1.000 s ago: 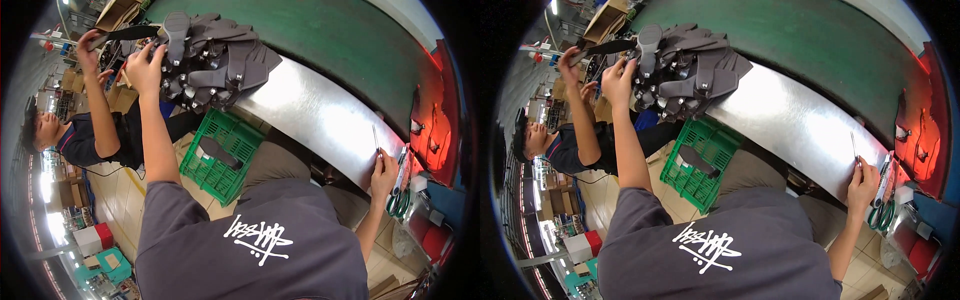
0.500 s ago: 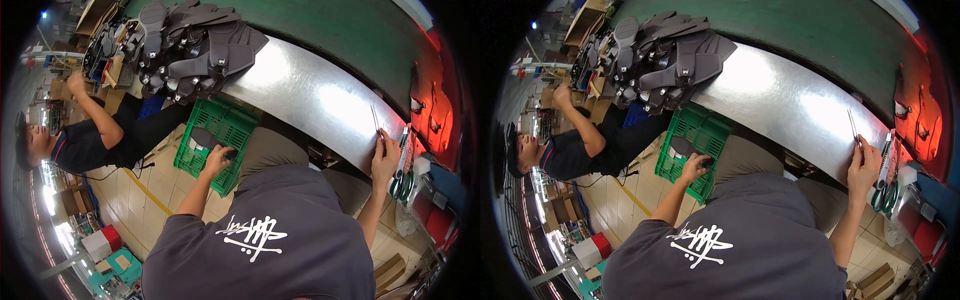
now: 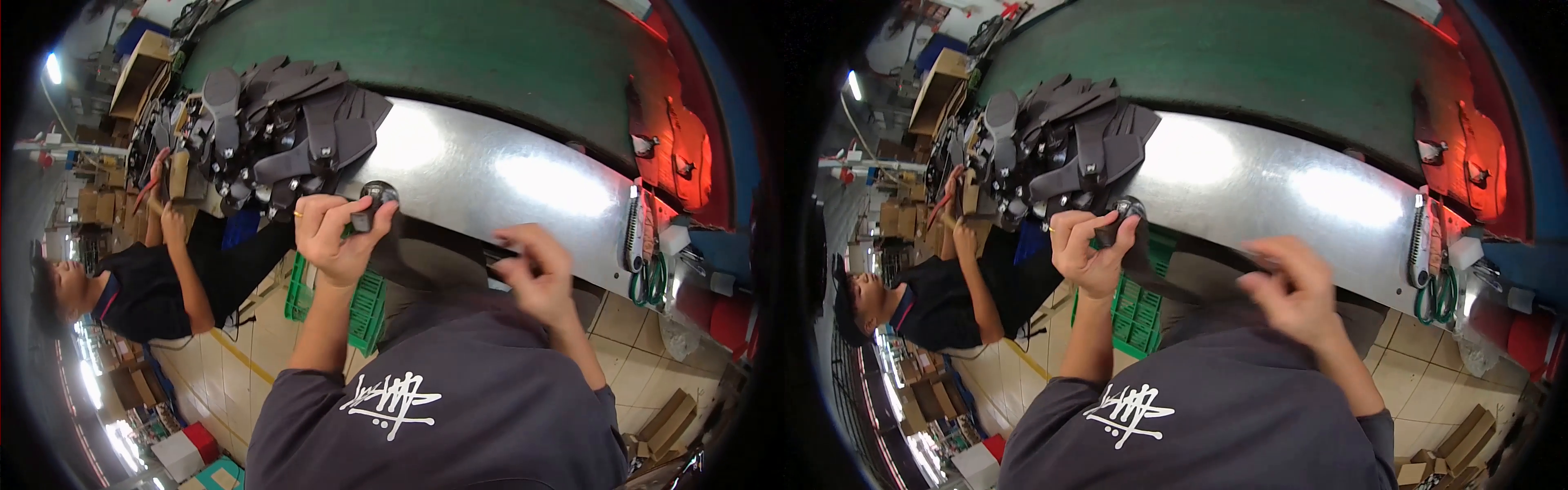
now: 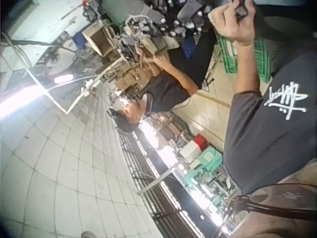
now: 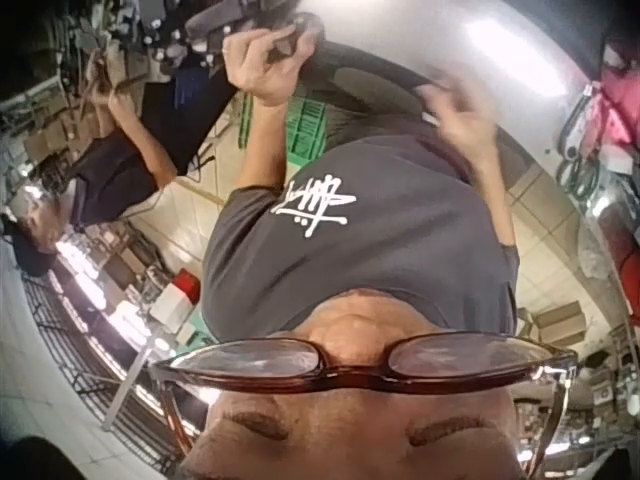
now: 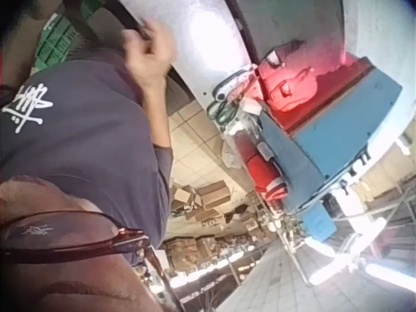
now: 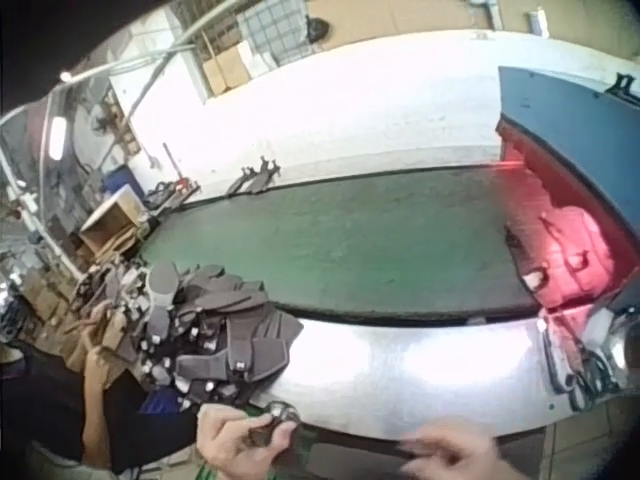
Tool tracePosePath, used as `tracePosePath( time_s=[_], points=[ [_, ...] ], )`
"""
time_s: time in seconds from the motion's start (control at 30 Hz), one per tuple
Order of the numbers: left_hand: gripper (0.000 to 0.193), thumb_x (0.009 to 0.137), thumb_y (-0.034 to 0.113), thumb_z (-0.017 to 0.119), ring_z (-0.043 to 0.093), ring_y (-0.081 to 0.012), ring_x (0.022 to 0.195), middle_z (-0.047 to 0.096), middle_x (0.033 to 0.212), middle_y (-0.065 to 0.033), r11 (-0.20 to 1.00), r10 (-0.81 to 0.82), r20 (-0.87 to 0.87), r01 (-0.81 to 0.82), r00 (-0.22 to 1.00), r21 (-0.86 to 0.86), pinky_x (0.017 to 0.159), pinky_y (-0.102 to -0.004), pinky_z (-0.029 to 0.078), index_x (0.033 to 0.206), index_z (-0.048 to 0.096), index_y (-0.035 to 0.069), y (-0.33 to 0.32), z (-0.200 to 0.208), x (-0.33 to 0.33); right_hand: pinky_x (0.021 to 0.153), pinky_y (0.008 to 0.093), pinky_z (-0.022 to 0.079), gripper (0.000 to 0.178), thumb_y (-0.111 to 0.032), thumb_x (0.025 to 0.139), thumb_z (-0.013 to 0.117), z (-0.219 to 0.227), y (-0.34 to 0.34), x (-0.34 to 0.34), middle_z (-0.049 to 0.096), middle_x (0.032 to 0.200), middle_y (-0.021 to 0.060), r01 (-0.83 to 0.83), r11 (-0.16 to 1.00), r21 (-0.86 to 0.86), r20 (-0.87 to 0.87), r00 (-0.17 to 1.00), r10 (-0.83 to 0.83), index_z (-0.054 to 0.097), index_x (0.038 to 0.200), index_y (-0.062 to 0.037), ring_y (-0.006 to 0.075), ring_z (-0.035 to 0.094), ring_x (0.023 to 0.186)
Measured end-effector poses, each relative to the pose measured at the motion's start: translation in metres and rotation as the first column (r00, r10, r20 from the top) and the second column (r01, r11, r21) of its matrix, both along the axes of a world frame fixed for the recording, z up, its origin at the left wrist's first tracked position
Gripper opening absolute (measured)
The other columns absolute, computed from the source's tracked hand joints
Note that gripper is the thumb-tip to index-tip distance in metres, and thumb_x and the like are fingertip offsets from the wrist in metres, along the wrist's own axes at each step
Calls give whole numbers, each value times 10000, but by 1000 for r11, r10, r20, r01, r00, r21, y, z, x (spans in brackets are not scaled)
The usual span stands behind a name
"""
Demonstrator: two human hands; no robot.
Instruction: The worker is attaching straps and components to shoe insoles at a workstation.
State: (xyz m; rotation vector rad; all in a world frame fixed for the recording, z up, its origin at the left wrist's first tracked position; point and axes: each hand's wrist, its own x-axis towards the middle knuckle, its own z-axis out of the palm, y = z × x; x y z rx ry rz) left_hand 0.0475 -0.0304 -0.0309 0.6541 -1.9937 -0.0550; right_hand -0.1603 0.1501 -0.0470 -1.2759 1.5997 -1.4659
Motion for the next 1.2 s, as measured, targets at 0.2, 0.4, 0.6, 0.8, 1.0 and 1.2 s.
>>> tracePosePath(
  time_s=[0.2,0.4,0.6,0.8,1.0,1.2],
  points=[
    [267,628,68,870,539,-147,671,565,779,-41,957,-174,-99,192,980,216,554,-283,409,714,618,47,8,-9,-72,557,221,430,369,-102,747,791,10,-8,16,643,881,57,-89,996,-5,30,996,89,624,1054,19,66,532,622],
    [259,909,215,661,635,-129,889,627,1164,-95,-193,-87,-614,591,785,783,702,-239,500,1093,671,35,46,-44,-95,537,152,330,161,-46,826,723,-9,11,9,579,780,-88,-12,990,137,635,769,-79,618,946,-18,-34,416,609],
    [545,960,336,534,561,-172,1111,580,1243,-110,-395,-79,-651,576,755,716,948,-314,428,1368,449,-15,59,-47,-95,574,152,366,138,-32,840,700,-17,16,3,603,806,-61,52,988,142,648,750,-133,624,954,-15,-27,465,651],
    [719,870,241,653,504,-182,1152,517,1256,-117,-368,-195,-646,556,738,746,997,-320,383,1447,313,-21,64,-38,-94,605,164,403,144,-23,837,702,-17,17,4,612,831,-46,65,990,124,648,750,-130,619,954,-7,-12,500,692],
    [811,774,126,748,518,-173,1117,511,1217,-105,-373,-195,-611,518,768,770,965,-308,410,1441,309,-16,67,-30,-104,677,179,429,147,-12,851,689,-18,17,3,611,864,-48,26,993,112,630,771,-92,605,971,-31,6,532,770],
    [722,751,119,758,565,-156,1031,553,1137,-81,-351,-213,-583,495,784,795,914,-285,443,1369,412,-19,63,-32,-106,683,162,405,145,-30,870,666,-13,18,1,578,877,-53,22,994,108,606,791,-83,599,998,-44,3,503,762]
  ],
)
